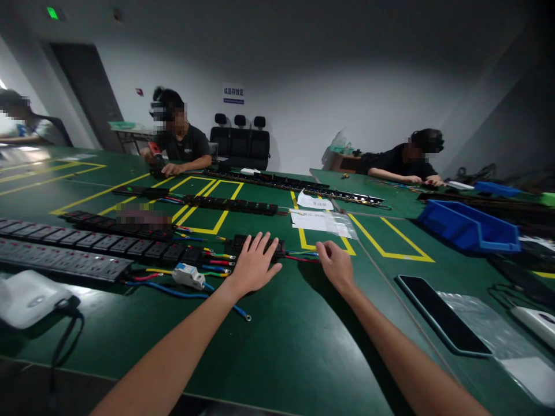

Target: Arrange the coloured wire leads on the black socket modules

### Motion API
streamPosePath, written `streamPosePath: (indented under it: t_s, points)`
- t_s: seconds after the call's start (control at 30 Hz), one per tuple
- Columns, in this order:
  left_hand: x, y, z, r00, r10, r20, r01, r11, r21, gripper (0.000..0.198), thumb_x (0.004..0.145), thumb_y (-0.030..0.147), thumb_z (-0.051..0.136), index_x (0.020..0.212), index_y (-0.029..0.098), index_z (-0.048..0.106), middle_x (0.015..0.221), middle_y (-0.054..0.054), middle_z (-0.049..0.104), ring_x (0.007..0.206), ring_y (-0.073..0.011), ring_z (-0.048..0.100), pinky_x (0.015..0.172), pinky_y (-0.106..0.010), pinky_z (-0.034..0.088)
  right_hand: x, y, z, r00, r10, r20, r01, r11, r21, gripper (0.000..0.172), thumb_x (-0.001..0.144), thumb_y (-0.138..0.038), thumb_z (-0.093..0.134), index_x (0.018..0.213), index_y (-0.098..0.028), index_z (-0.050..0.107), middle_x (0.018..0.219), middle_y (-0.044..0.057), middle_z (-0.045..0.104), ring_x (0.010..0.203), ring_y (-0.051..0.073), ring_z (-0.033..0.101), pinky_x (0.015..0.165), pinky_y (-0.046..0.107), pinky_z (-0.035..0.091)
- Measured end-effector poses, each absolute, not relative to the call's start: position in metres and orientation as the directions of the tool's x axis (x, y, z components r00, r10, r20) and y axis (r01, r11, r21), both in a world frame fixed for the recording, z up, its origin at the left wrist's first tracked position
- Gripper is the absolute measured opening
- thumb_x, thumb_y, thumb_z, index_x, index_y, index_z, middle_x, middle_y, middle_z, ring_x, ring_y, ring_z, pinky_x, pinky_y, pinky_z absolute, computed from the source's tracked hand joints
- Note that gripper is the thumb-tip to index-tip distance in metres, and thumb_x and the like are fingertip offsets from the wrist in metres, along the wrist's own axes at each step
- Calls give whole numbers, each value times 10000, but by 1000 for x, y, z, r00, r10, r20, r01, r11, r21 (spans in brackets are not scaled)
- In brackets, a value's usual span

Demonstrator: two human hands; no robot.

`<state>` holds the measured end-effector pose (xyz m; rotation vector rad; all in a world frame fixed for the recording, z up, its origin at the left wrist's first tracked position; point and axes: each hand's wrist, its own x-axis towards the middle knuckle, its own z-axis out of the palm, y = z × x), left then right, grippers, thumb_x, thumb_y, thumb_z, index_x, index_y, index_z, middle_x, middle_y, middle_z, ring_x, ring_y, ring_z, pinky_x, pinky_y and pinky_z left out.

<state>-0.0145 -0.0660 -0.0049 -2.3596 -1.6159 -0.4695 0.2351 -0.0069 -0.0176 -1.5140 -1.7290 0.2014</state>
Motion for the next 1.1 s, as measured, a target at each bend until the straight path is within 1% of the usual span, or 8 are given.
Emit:
streamPosePath:
  t_s: [0.1,0.23,0.3,0.43,0.57,0.8,1.1]
  points:
    - [-14,-67,-4,324,859,396,937,-349,-9,635,993,535,395,1541,216,361,1584,-119,386,1471,-314,313,1209,-541,213,244,2,-24,-28,926,377,770,260,-582,471,943,-556,391,719,-212,623,656,34,627,617,183,550,589,276,314]
    - [-14,-68,-4,306,855,420,942,-334,-6,600,984,499,428,1513,217,397,1544,-122,438,1439,-305,354,1200,-528,224,241,2,-29,-46,936,349,782,251,-571,415,972,-522,365,942,-225,654,718,25,656,668,195,592,597,262,307]
    - [-13,-68,-4,298,853,428,945,-327,-5,591,976,485,448,1500,215,411,1522,-125,463,1421,-304,375,1196,-525,229,240,0,-29,-53,939,341,795,246,-555,408,979,-517,362,977,-228,649,736,30,664,685,200,603,598,261,303]
    - [-14,-69,-2,284,855,434,949,-316,2,583,972,474,468,1486,205,420,1484,-125,498,1387,-302,408,1187,-528,246,240,-1,-30,-76,944,322,805,249,-539,408,986,-509,350,933,-227,640,761,37,670,706,202,608,604,260,306]
    - [-13,-70,0,278,859,430,950,-312,7,552,986,473,445,1476,220,431,1475,-109,505,1379,-291,412,1187,-519,255,241,0,-31,-89,948,305,808,248,-534,421,986,-519,336,936,-231,640,774,42,671,719,210,608,613,267,312]
    - [-13,-69,1,271,875,401,954,-299,9,557,1003,488,385,1496,231,415,1491,-104,493,1386,-292,406,1196,-536,248,240,-3,-30,-77,953,292,777,242,-582,461,973,-570,319,922,-241,639,767,52,677,691,223,605,608,281,324]
    - [-14,-67,5,247,891,381,952,-297,77,529,1016,483,376,1487,246,431,1497,-80,493,1400,-284,401,1209,-540,242,241,-4,-32,-75,973,218,730,203,-653,494,965,-632,306,907,-272,640,711,33,668,701,248,635,607,293,354]
